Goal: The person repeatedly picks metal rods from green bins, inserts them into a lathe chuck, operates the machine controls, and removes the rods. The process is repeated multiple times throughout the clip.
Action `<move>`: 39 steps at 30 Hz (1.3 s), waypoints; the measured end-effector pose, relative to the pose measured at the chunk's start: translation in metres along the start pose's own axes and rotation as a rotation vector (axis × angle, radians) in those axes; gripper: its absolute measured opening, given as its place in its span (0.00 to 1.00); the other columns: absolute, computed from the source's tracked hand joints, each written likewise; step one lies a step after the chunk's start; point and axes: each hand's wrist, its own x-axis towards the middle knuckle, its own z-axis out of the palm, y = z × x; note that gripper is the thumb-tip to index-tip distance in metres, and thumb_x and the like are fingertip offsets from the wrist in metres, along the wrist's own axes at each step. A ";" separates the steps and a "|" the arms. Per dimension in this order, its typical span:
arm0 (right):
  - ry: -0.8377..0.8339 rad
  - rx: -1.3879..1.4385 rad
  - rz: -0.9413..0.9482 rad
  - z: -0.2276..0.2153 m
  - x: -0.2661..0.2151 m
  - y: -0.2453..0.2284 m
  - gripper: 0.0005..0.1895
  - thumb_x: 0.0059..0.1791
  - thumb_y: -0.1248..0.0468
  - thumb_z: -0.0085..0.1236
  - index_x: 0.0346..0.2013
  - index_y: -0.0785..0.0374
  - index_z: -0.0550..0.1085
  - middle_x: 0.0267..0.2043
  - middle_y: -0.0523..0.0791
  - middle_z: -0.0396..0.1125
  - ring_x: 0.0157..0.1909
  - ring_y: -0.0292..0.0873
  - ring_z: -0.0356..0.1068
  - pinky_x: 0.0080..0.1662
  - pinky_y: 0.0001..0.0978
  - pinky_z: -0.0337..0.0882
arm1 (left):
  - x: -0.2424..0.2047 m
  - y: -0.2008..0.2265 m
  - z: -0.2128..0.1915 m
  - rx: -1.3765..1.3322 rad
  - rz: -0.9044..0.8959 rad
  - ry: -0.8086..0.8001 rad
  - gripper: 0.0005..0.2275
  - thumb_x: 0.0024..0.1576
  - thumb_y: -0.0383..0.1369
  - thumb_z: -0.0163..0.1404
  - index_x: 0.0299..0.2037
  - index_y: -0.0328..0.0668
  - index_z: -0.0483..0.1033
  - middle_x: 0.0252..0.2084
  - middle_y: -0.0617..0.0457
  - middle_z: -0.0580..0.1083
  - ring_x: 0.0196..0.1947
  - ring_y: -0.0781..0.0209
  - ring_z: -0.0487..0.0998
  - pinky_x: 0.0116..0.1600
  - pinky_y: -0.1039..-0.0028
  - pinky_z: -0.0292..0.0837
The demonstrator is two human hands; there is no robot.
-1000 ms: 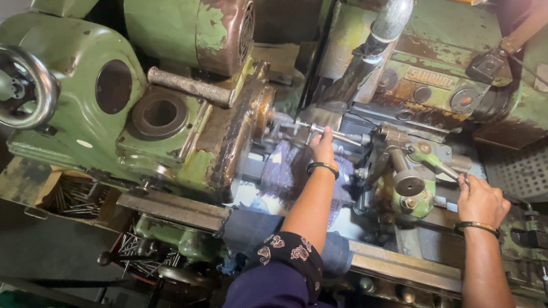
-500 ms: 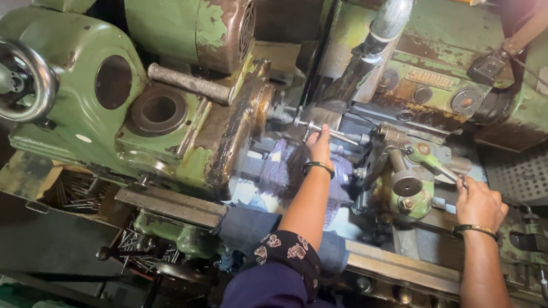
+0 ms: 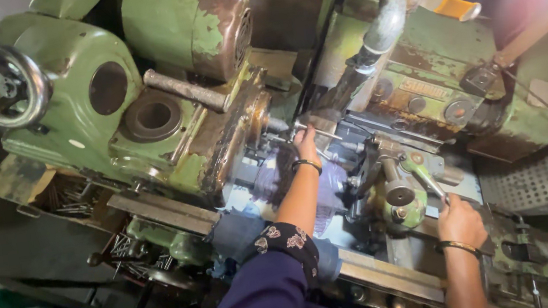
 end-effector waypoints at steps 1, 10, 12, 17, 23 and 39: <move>0.002 0.005 -0.005 -0.003 0.001 -0.001 0.16 0.56 0.54 0.51 0.58 0.46 0.76 0.47 0.50 0.74 0.47 0.59 0.74 0.45 0.56 0.74 | 0.000 0.000 -0.002 0.044 -0.010 0.060 0.09 0.58 0.38 0.58 0.33 0.41 0.76 0.32 0.62 0.70 0.34 0.70 0.66 0.39 0.76 0.61; 0.071 0.048 -0.041 -0.005 0.001 -0.001 0.14 0.56 0.55 0.53 0.55 0.46 0.77 0.48 0.48 0.74 0.46 0.58 0.74 0.45 0.54 0.74 | 0.001 -0.003 -0.007 0.154 -0.023 0.231 0.14 0.57 0.39 0.60 0.39 0.33 0.79 0.34 0.57 0.74 0.36 0.65 0.70 0.43 0.71 0.66; 0.078 0.055 -0.045 -0.003 0.000 0.001 0.13 0.56 0.55 0.53 0.55 0.46 0.77 0.48 0.47 0.74 0.46 0.57 0.74 0.45 0.54 0.74 | 0.000 -0.004 -0.009 0.154 -0.013 0.278 0.14 0.55 0.38 0.61 0.42 0.34 0.80 0.36 0.56 0.77 0.37 0.65 0.73 0.45 0.71 0.69; 0.116 0.075 -0.052 0.003 0.003 0.008 0.13 0.55 0.54 0.53 0.53 0.47 0.77 0.47 0.46 0.74 0.46 0.57 0.73 0.44 0.55 0.73 | -0.002 -0.006 -0.011 0.133 -0.003 0.307 0.17 0.53 0.37 0.63 0.46 0.31 0.81 0.39 0.55 0.79 0.40 0.65 0.75 0.48 0.73 0.70; 0.085 0.084 -0.068 0.008 0.008 0.012 0.15 0.55 0.56 0.52 0.55 0.47 0.77 0.48 0.49 0.74 0.44 0.60 0.73 0.44 0.55 0.73 | -0.007 -0.005 -0.030 0.049 -0.022 0.077 0.17 0.58 0.40 0.61 0.48 0.32 0.79 0.41 0.55 0.75 0.42 0.66 0.71 0.48 0.73 0.67; 0.115 0.095 -0.073 0.005 0.016 0.011 0.11 0.55 0.57 0.54 0.50 0.52 0.78 0.46 0.48 0.73 0.46 0.59 0.71 0.45 0.52 0.73 | 0.002 -0.001 -0.038 0.114 -0.126 0.032 0.18 0.57 0.45 0.60 0.50 0.44 0.80 0.44 0.60 0.76 0.45 0.67 0.70 0.48 0.71 0.62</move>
